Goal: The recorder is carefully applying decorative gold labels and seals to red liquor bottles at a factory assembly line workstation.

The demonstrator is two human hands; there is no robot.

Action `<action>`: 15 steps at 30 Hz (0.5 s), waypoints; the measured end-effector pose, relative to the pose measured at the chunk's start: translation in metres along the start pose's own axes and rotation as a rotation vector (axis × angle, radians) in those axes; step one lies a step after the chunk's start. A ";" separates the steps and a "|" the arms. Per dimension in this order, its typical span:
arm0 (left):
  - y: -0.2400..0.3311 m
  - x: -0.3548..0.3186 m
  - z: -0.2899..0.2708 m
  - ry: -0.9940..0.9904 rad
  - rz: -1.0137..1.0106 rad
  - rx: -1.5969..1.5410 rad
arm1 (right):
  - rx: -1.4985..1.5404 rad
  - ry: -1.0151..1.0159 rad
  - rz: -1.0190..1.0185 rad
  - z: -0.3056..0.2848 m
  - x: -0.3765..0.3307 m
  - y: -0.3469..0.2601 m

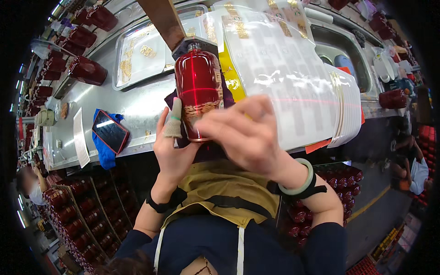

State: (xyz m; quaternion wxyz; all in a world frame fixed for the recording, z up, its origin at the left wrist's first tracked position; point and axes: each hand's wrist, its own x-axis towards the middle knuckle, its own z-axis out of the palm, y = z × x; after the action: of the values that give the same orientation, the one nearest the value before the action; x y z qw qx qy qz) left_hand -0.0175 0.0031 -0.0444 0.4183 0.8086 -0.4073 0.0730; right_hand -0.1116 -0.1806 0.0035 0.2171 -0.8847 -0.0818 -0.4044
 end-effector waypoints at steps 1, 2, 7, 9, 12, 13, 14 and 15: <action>0.004 0.003 -0.004 -0.016 0.047 0.028 | -0.128 -0.018 0.036 -0.002 -0.001 0.006; 0.008 0.007 -0.005 -0.013 0.047 0.027 | -0.129 -0.019 0.034 -0.001 -0.004 0.004; 0.009 0.004 0.008 0.016 -0.226 -0.229 | -0.061 -0.118 -0.093 -0.001 0.000 -0.003; 0.011 0.003 0.007 -0.053 -0.334 -0.192 | -0.195 -0.074 -0.059 -0.002 0.007 0.006; 0.005 -0.001 0.011 0.000 -0.190 -0.234 | 0.050 -0.233 -0.193 0.000 -0.005 -0.016; 0.012 0.001 0.006 -0.041 -0.245 -0.301 | 0.065 -0.252 -0.162 -0.004 -0.002 -0.025; 0.011 0.002 0.007 0.030 -0.105 -0.202 | 0.077 -0.249 -0.172 -0.004 0.006 -0.020; 0.010 0.001 0.006 0.026 -0.081 -0.179 | -0.046 -0.172 -0.139 -0.004 0.016 -0.009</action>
State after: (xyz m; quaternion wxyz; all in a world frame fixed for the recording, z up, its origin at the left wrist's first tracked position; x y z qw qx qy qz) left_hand -0.0252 -0.0050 -0.0413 0.4966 0.7829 -0.3737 0.0298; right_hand -0.1071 -0.1745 0.0207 0.1603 -0.9131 -0.1517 -0.3429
